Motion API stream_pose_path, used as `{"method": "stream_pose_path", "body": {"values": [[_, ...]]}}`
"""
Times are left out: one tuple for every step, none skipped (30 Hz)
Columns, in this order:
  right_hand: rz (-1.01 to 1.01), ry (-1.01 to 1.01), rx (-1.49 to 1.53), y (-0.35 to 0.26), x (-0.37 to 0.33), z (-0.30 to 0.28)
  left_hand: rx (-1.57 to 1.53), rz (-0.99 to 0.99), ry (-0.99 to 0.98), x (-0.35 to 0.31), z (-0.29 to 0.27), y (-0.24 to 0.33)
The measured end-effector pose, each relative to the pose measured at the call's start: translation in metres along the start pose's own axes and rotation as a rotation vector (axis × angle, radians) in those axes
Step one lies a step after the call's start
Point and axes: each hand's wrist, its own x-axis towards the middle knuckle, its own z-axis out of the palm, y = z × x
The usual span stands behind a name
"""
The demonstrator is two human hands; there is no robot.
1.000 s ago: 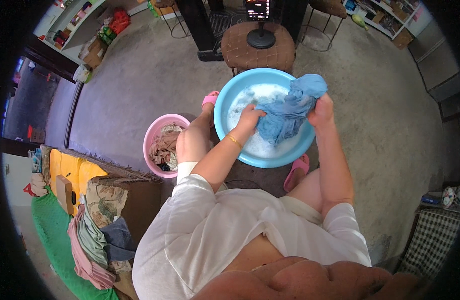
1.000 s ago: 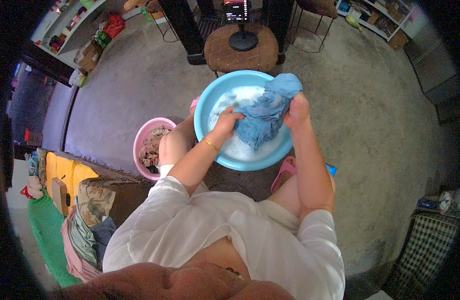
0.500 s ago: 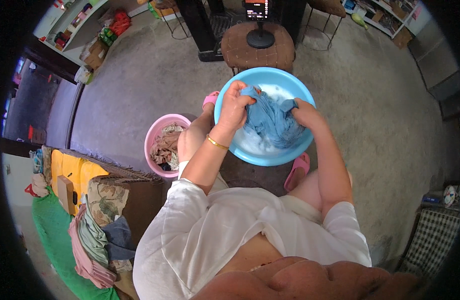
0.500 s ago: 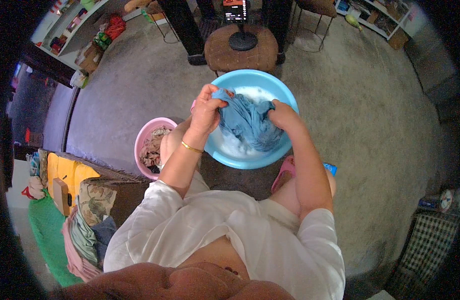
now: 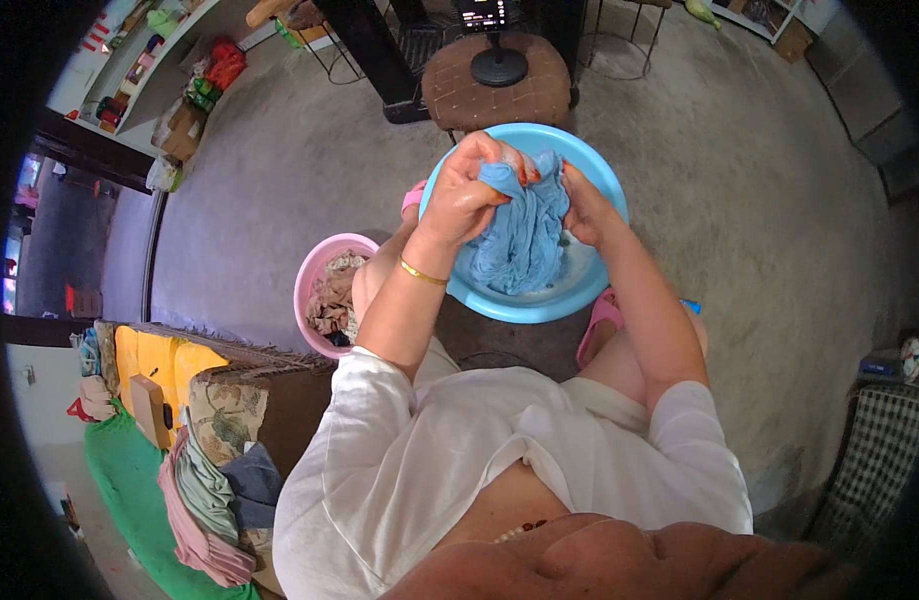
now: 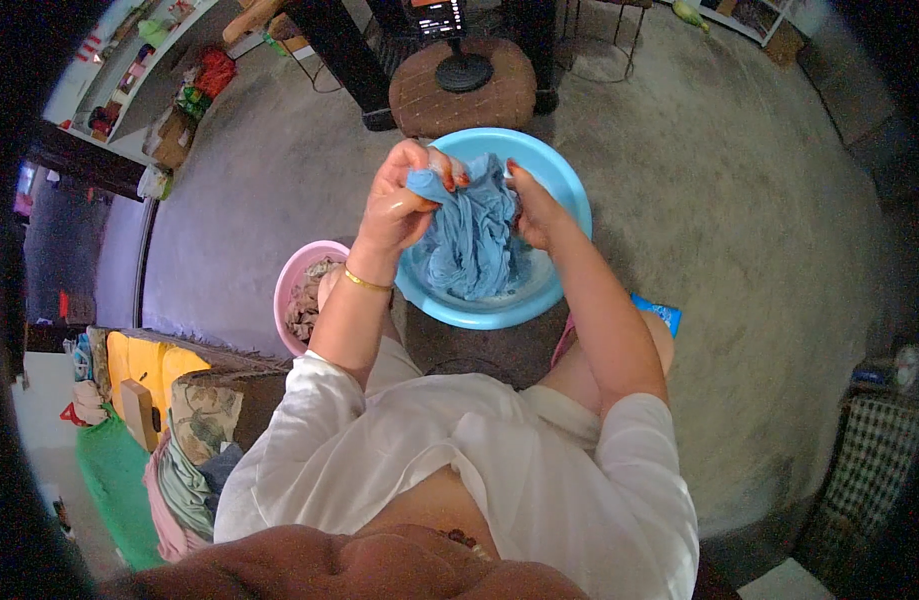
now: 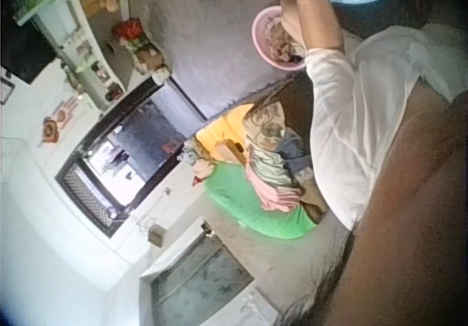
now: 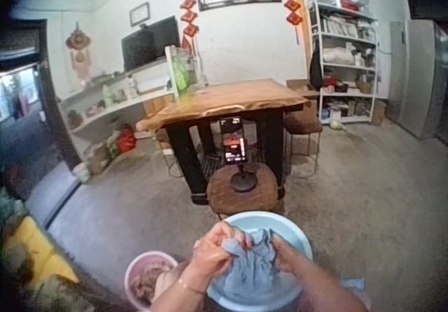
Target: The person washes a garment by hand, scrubbing it in a basin of soapy water and wringing it out.
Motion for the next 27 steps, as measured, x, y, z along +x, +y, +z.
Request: {"method": "stream_pose_path", "body": {"values": [[-0.024, 0.033, 0.059, -0.002, -0.01, 0.009, 0.002, -0.019, -0.054, -0.001, -0.001, -0.002], [-0.022, 0.033, 0.062, 0.002, -0.006, 0.007, 0.003, -0.024, -0.052, -0.003, -0.002, -0.003], [0.03, -0.024, 0.16, 0.004, -0.001, 0.0, 0.041, -0.062, -0.075, -0.004, 0.0, -0.003], [0.083, -0.085, 0.257, 0.009, 0.007, -0.009, 0.081, -0.1, -0.095, -0.005, 0.0, -0.003], [0.028, -0.136, 0.281, 0.014, 0.014, -0.022, 0.114, -0.145, -0.104, -0.007, -0.002, -0.001], [0.036, -0.139, 0.281, 0.012, 0.013, -0.02, 0.117, -0.145, -0.096, -0.012, -0.009, 0.002], [-0.036, -0.022, 0.213, 0.004, 0.006, -0.016, 0.181, -0.174, -0.088, -0.017, -0.016, 0.004], [-0.108, 0.094, 0.144, -0.001, 0.001, -0.013, 0.246, -0.202, -0.079, -0.022, -0.024, 0.005], [-0.158, 0.106, 0.154, -0.005, -0.002, -0.015, 0.244, -0.201, -0.08, -0.026, -0.03, 0.005], [-0.159, 0.108, 0.152, -0.006, -0.002, -0.02, 0.331, -0.258, -0.084, -0.031, -0.037, 0.004], [-0.216, 0.089, 0.15, -0.007, -0.001, -0.025, 0.419, -0.315, -0.086, -0.035, -0.043, 0.004], [-0.27, 0.068, 0.148, -0.007, 0.0, -0.026, 0.418, -0.313, -0.084, -0.039, -0.047, 0.006], [-0.269, 0.067, 0.146, -0.007, 0.0, -0.026, 0.48, -0.392, -0.148, -0.041, -0.052, 0.008], [-0.303, 0.04, 0.103, -0.007, 0.0, -0.026, 0.54, -0.47, -0.213, -0.044, -0.055, 0.009], [-0.336, 0.012, 0.06, -0.007, -0.001, -0.022, 0.577, -0.513, -0.246, -0.045, -0.055, 0.013], [-0.335, 0.011, 0.058, -0.007, -0.003, -0.017, 0.576, -0.512, -0.244, -0.045, -0.055, 0.013], [-0.377, -0.031, 0.054, -0.007, -0.006, -0.012, 0.599, -0.532, -0.119, -0.043, -0.055, 0.011], [-0.418, -0.078, 0.048, -0.007, -0.01, -0.005, 0.623, -0.548, 0.01, -0.042, -0.053, 0.01], [-0.417, -0.083, 0.045, -0.007, -0.013, -0.002, 0.656, -0.514, 0.103, -0.04, -0.048, 0.01], [-0.409, -0.109, -0.067, -0.006, -0.016, 0.0, 0.657, -0.509, 0.107, -0.04, -0.048, 0.002], [-0.406, -0.134, -0.183, -0.008, -0.019, 0.002, 0.611, -0.502, 0.137, -0.037, -0.051, -0.009], [-0.41, -0.139, -0.188, -0.007, -0.021, 0.006, 0.566, -0.496, 0.17, -0.033, -0.05, -0.017], [-0.466, -0.173, -0.24, -0.004, -0.022, 0.011, 0.607, -0.525, 0.129, -0.032, -0.047, -0.023], [-0.52, -0.204, -0.291, -0.001, -0.023, 0.014, 0.609, -0.519, 0.13, -0.032, -0.044, -0.028], [-0.507, -0.26, -0.334, 0.0, -0.024, 0.016, 0.511, -0.638, 0.21, -0.032, -0.042, -0.034], [-0.51, -0.264, -0.337, 0.0, -0.025, 0.018, 0.409, -0.754, 0.291, -0.032, -0.042, -0.041], [-0.464, -0.287, -0.363, -0.001, -0.028, 0.019, 0.258, -0.745, 0.371, -0.03, -0.035, -0.047]]}}
